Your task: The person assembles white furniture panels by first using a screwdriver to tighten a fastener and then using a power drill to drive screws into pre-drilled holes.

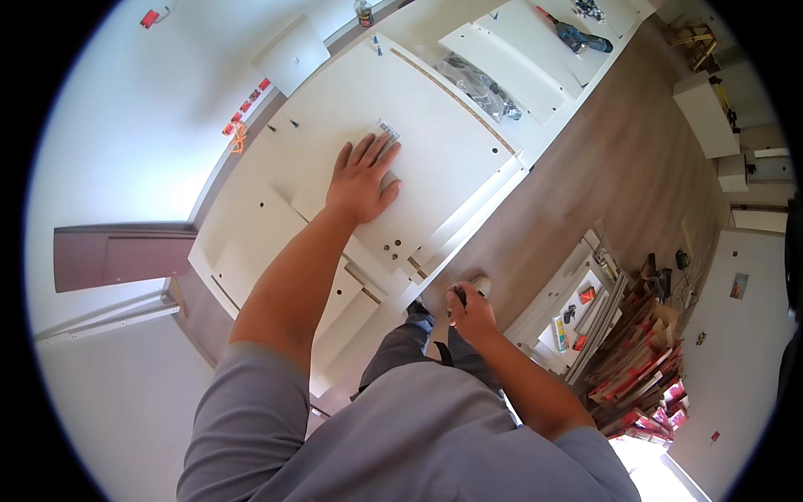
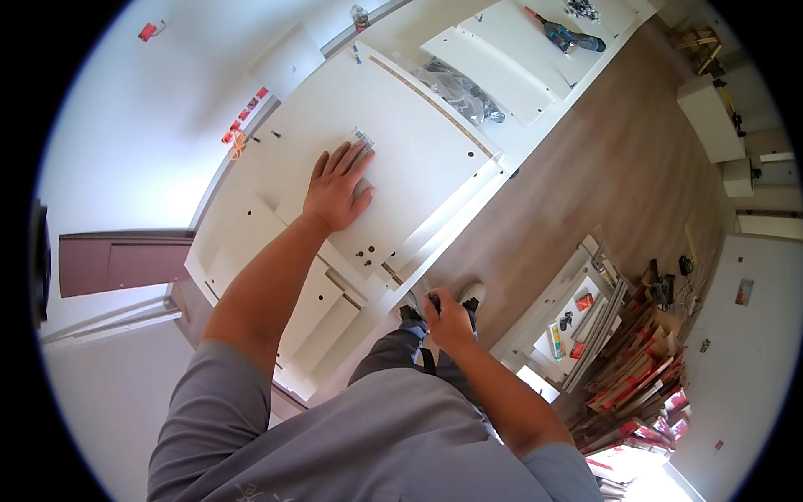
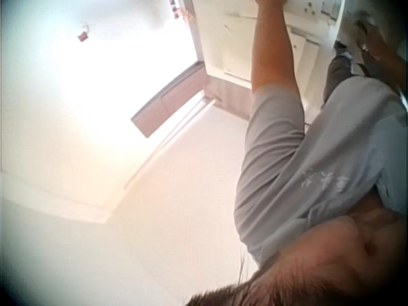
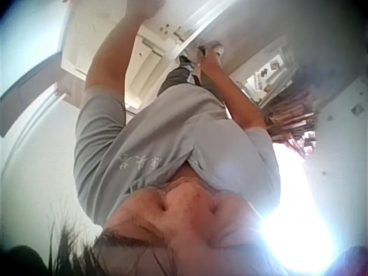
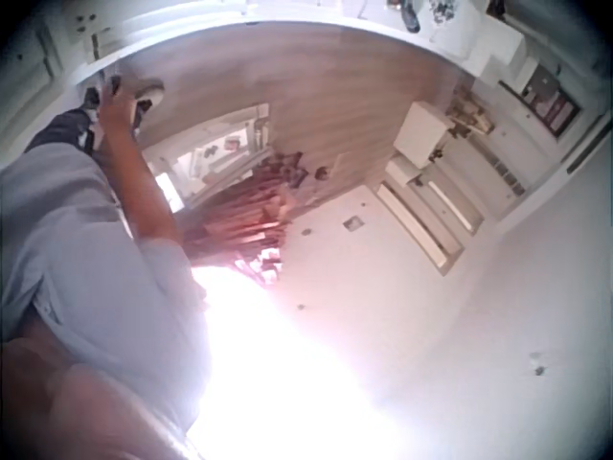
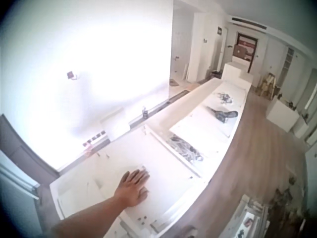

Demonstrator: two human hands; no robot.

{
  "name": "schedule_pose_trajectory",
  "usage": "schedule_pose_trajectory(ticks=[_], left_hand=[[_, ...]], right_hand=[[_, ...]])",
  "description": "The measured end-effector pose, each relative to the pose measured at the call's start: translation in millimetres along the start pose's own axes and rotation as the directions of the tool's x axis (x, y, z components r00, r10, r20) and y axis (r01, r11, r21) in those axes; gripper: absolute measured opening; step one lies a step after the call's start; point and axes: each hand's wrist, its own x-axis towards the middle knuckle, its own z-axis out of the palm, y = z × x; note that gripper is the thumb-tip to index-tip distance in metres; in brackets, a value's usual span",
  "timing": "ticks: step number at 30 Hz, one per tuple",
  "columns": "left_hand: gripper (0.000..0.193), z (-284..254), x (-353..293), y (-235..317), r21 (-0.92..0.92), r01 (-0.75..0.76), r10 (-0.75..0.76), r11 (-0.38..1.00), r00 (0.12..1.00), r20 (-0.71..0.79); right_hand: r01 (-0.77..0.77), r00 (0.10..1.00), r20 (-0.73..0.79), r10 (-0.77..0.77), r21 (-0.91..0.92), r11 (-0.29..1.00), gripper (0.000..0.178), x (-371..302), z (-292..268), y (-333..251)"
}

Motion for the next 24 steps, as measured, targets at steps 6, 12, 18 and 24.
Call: schedule_pose_trajectory(ticks=[6,12,18,24], left_hand=[[0.066,0.5,3.7,1.3,0.018,0.026,-0.027,0.999,0.999,0.021],[0.068,11.8,4.1,-4.8,0.037,0.002,-0.002,0.999,1.000,0.019],[0.067,17.5,6.5,-7.0,0.070,-0.055,0.056,0.996,0.998,-0.009],[0.065,21.3,7.9,-11.6,0.065,-0.108,0.109,0.992,0.994,-0.005]], right_hand=[[0.222,0.974,0.131,-0.183,-0.428,0.876,0.030,5.3,-7.5,-10.1],[0.119,0.987,0.137,-0.079,-0.310,0.943,0.033,0.0,-4.7,-13.7],[0.162,0.984,0.112,-0.138,-0.241,0.957,0.032,-27.2,6.1,31.6],[0.018,0.986,0.163,0.026,-0.266,0.964,0.032,-51.2,0.1,42.9]])
